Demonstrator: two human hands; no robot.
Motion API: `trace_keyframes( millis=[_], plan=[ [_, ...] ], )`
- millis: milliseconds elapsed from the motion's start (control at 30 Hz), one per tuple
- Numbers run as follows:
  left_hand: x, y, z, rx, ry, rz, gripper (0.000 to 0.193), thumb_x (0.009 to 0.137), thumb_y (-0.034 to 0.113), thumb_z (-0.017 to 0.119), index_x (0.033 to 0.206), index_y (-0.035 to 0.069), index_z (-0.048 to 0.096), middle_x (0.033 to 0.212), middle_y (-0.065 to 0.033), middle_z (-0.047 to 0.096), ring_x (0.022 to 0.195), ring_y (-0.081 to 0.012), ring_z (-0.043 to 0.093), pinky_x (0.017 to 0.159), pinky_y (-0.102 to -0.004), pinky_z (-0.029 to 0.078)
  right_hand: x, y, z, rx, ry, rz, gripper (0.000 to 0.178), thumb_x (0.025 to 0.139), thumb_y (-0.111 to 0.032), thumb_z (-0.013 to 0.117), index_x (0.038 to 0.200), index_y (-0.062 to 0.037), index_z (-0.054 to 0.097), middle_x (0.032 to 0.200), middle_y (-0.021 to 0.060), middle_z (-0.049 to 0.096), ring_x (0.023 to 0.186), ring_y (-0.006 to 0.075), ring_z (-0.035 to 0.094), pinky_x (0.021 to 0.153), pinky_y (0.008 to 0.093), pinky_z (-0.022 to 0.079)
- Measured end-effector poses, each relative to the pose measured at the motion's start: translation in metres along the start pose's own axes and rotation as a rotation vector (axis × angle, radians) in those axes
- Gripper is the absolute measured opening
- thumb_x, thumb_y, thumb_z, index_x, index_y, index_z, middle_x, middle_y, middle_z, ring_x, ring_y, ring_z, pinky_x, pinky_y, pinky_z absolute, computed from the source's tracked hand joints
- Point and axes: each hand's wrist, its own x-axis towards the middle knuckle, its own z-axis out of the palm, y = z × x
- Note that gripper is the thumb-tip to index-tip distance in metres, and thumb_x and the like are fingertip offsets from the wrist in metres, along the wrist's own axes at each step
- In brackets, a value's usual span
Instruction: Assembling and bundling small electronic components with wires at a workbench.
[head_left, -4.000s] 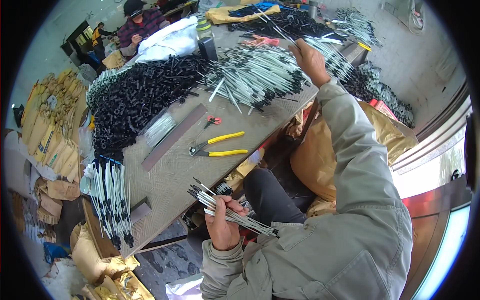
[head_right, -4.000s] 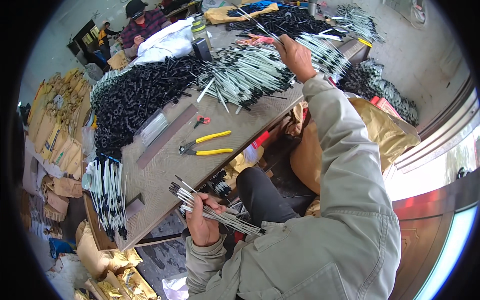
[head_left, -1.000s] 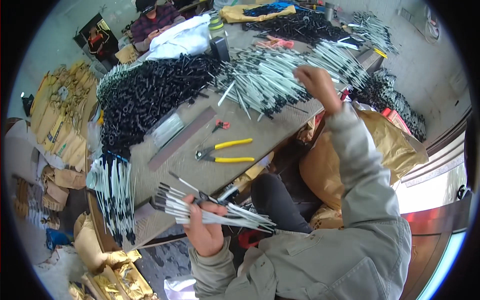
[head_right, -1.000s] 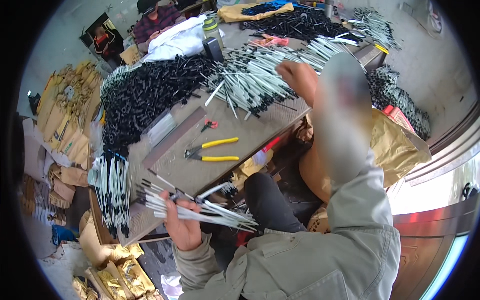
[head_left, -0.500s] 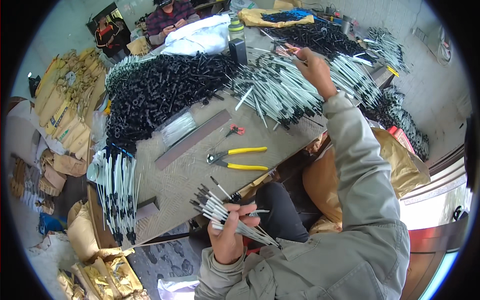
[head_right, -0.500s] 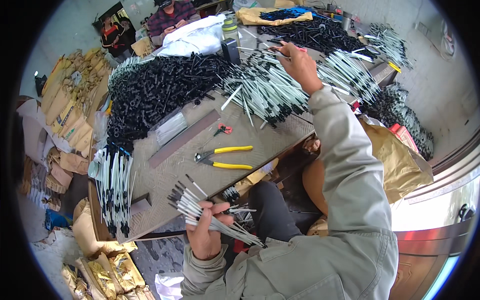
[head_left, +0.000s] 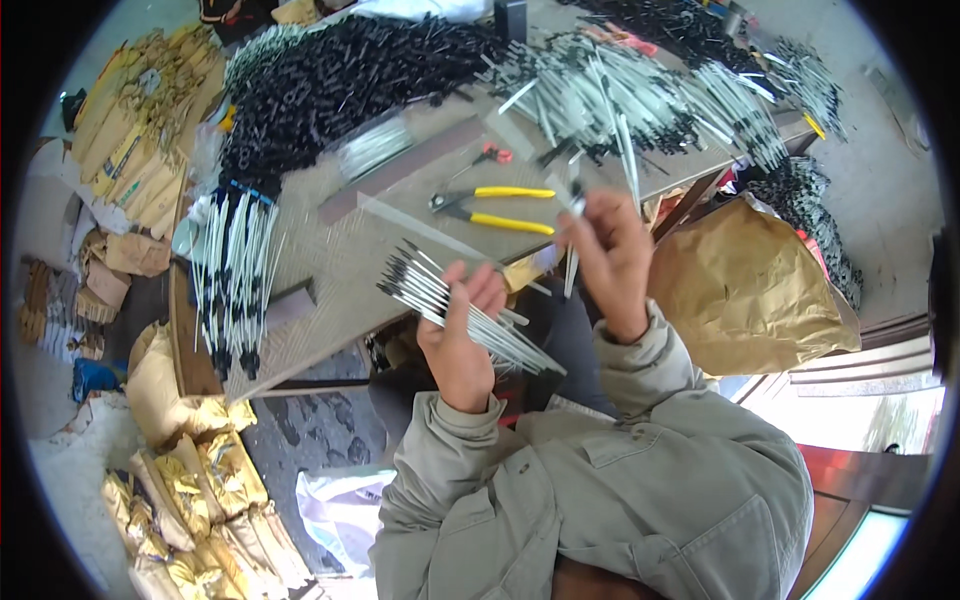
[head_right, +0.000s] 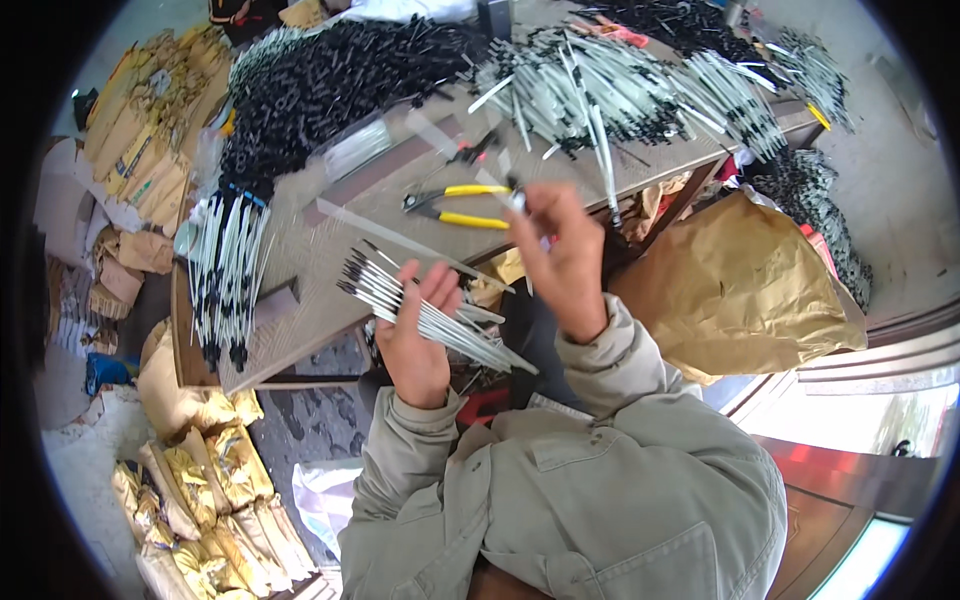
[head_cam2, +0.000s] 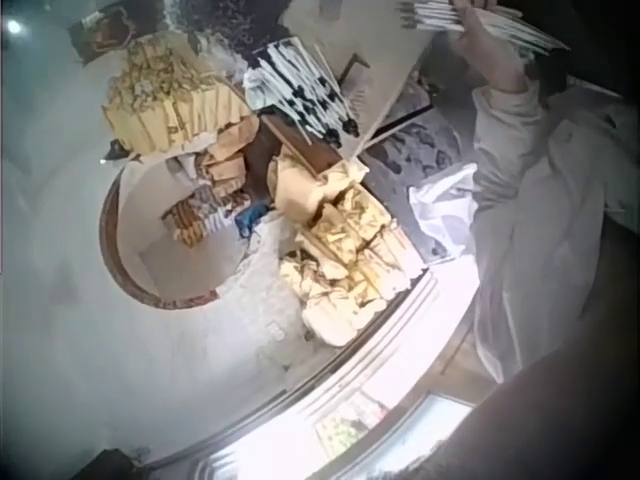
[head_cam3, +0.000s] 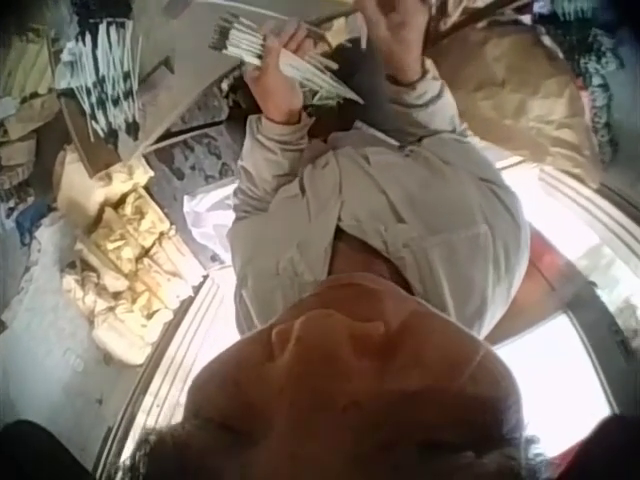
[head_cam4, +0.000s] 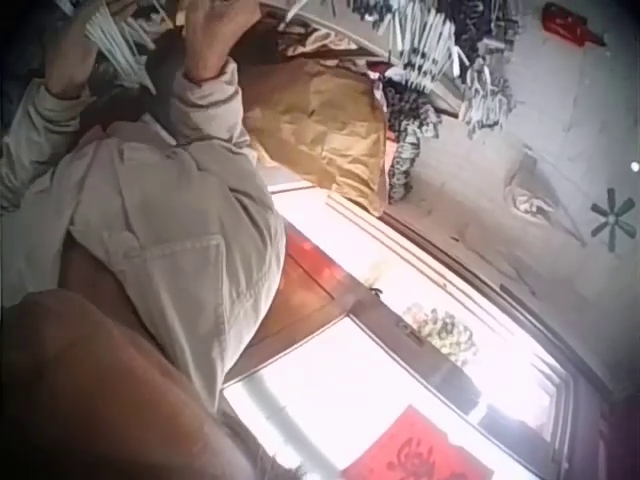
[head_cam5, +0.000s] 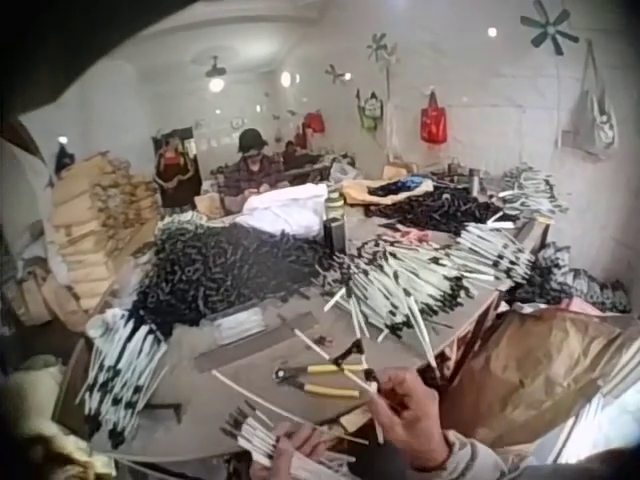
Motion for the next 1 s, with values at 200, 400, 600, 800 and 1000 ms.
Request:
trace_keyframes(
  millis=[200, 400, 600, 800, 1000],
  plan=[
    [-0.001, 0.01, -0.008, 0.096, 0.097, 0.196, 0.034, 0.092, 0.017, 0.045, 0.12, -0.004, 0.044, 0.104, -0.0199, 0.056, 0.083, -0.0227, 0.06, 0.075, -0.0339, 0.049, -0.069, 0.005, 0.02, -0.308, -0.382, -0.097, 0.016, 0.078, 0.0, 0.063, 0.092, 0.0001, 0.055, 0.072, 0.0052, 0.055, 0.06, 0.0067, 0.055, 0.054, 0.0219, 0.045],
    [-0.015, 0.005, -0.032, 0.189, 0.199, 0.352, 0.025, 0.092, 0.012, 0.044, 0.106, -0.007, 0.05, 0.08, -0.0159, 0.061, 0.067, -0.0193, 0.061, 0.064, -0.0304, 0.051, -0.055, 0.02, 0.002, 0.122, -0.178, 0.243, 0.019, 0.082, 0.004, 0.056, 0.098, 0.0005, 0.047, 0.082, 0.004, 0.055, 0.066, 0.0087, 0.056, 0.057, 0.0195, 0.046],
    [-0.014, -0.005, -0.037, 0.181, 0.247, 0.199, 0.031, 0.092, 0.017, 0.044, 0.113, -0.006, 0.047, 0.095, -0.0223, 0.061, 0.083, -0.0265, 0.062, 0.076, -0.0346, 0.051, -0.056, 0.005, 0.001, 0.219, -0.112, 0.209, 0.02, 0.08, 0.006, 0.058, 0.097, 0.0005, 0.048, 0.082, 0.0045, 0.055, 0.067, 0.0085, 0.056, 0.059, 0.019, 0.047],
    [-0.008, -0.002, -0.005, 0.044, 0.15, 0.259, 0.03, 0.092, 0.016, 0.045, 0.113, -0.005, 0.046, 0.087, -0.0172, 0.06, 0.077, -0.0221, 0.061, 0.072, -0.0321, 0.05, -0.074, 0.009, 0.012, -0.363, -0.363, -0.124, 0.022, 0.074, -0.004, 0.066, 0.093, -0.0046, 0.055, 0.071, 0.0096, 0.056, 0.054, 0.0209, 0.058, 0.05, 0.027, 0.045],
    [-0.013, -0.008, -0.01, 0.347, 0.087, 0.344, 0.024, 0.089, 0.007, 0.051, 0.11, -0.003, 0.046, 0.075, -0.007, 0.055, 0.067, -0.0121, 0.053, 0.063, -0.0257, 0.045, -0.076, 0.009, 0.01, -0.189, -0.519, -0.019, 0.029, 0.076, -0.012, 0.064, 0.102, -0.0072, 0.052, 0.079, 0.0119, 0.061, 0.069, 0.0303, 0.061, 0.056, 0.0349, 0.048]
  ],
)
